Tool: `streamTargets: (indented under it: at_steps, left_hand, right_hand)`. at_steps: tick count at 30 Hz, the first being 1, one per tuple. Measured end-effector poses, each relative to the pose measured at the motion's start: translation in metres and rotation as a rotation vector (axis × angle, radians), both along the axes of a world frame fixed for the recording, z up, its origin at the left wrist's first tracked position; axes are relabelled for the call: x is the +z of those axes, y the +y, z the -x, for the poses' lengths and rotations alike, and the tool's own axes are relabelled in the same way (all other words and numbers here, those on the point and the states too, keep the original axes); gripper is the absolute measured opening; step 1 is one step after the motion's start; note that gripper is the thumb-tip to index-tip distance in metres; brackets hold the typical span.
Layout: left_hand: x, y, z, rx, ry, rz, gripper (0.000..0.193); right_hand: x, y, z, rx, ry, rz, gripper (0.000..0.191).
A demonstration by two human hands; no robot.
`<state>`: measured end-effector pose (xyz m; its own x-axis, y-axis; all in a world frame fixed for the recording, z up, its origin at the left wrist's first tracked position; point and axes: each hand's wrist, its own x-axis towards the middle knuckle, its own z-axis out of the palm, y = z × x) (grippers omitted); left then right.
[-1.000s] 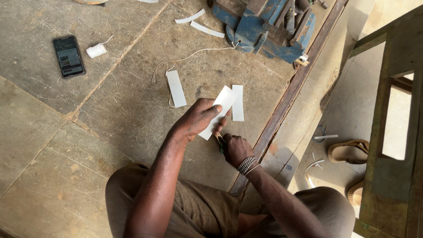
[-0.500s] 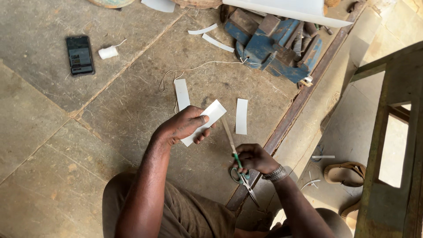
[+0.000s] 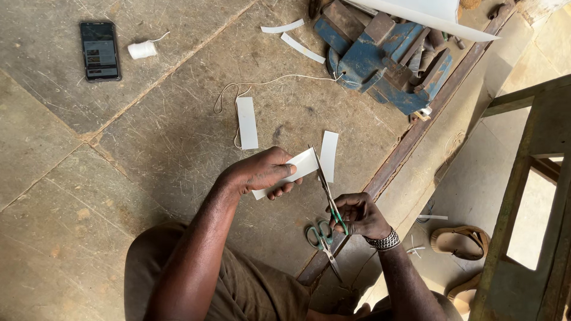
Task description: The person sits on the floor of a workshop and cuts white plastic strips into smaller pieces with scissors. They fold and crease the cut strips by hand and insert the folded strips into the slots of an electric motor stator housing on a wooden table.
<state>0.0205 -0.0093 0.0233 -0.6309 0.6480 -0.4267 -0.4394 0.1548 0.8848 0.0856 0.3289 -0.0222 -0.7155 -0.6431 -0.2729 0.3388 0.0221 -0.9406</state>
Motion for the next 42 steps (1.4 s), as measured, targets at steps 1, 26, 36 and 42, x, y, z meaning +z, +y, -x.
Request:
streamTargets:
  at_steps: [1,26,36,42]
  left_hand:
    - [0.000,0.001,0.000,-0.003,0.000,-0.002,0.031]
    - [0.004,0.003,0.001,-0.015,-0.014,0.052,0.032]
    - [0.000,-0.001,0.004,-0.021,-0.032,-0.002,0.031]
    - [-0.005,-0.001,0.003,-0.025,-0.069,0.017,0.031]
  right_hand:
    - [0.001,0.000,0.000,-0.008,-0.006,-0.014,0.040]
    - [0.007,0.000,0.002,-0.003,0.032,-0.057,0.038]
    - [0.009,0.001,0.005,0.025,0.039,-0.069,0.035]
    - [0.010,0.007,0.005,0.027,0.098,-0.139,0.032]
